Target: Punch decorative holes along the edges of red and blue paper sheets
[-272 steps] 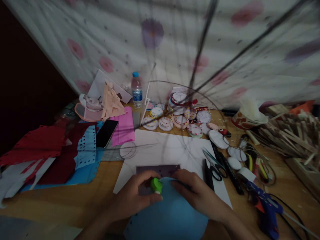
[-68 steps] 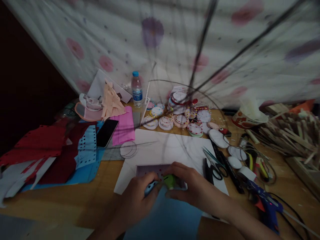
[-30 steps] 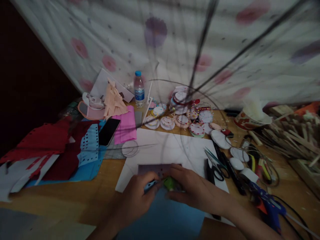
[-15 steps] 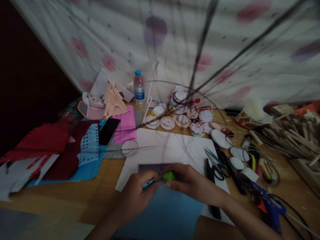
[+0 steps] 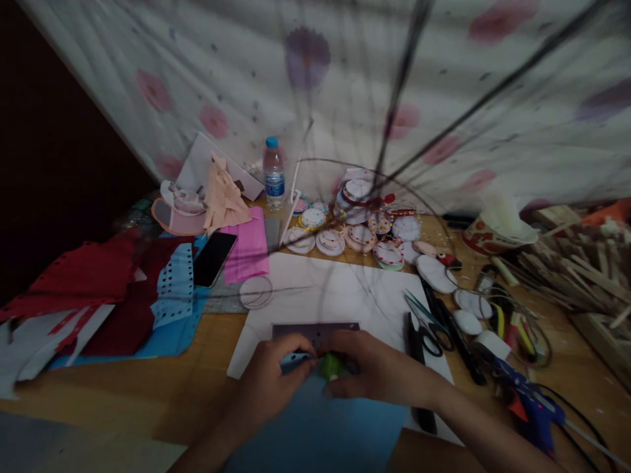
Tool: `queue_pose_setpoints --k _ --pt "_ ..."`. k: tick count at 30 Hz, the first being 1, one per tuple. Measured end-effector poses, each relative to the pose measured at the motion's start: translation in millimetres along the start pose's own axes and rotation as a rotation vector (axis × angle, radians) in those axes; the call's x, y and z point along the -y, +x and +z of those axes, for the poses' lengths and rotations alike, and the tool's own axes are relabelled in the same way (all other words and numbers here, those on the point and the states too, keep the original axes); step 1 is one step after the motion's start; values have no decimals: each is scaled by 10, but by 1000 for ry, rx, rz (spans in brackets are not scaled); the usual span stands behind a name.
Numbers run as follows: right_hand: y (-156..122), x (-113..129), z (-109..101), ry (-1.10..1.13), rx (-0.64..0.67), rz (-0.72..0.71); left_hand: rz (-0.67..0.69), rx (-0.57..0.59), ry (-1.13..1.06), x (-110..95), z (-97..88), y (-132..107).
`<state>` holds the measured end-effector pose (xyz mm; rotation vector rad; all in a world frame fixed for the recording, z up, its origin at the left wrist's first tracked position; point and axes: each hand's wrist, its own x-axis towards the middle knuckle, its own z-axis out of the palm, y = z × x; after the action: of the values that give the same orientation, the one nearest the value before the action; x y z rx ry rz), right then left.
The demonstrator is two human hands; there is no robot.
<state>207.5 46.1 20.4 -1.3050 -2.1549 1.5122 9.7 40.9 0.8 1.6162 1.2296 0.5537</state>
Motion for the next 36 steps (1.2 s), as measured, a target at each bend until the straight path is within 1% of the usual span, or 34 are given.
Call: queue_pose_setpoints --k 4,7,10,13,16,18,21,24,27,31,36 --pt "18 -37 1 138 28 12 6 -37 -22 36 -3 -22" --pt "39 -65 10 156 29 25 20 -67 -11 57 -9 -31" --pt "72 -62 15 184 46 79 20 -57 -12 49 -20 -26" --pt "90 -4 -3 197 75 132 -4 -44 -13 21 -34 -21" --pt "86 76 -36 141 87 154 0 -45 -22 7 -45 -24" --pt "85 106 -48 73 94 137 -4 -54 -24 10 -50 -26" --pt "103 92 -41 -16 103 97 -26 -52 -25 20 -51 -22" --pt "129 46 -13 -49 108 99 -32 -52 -33 33 -47 -12" --pt "134 23 17 -74 92 88 -19 -59 -33 51 -44 -9" --pt "105 49 47 -147 62 61 -6 -57 -38 68 -44 -10" --pt "89 87 89 -253 19 -6 -7 -44 -32 55 -35 8"
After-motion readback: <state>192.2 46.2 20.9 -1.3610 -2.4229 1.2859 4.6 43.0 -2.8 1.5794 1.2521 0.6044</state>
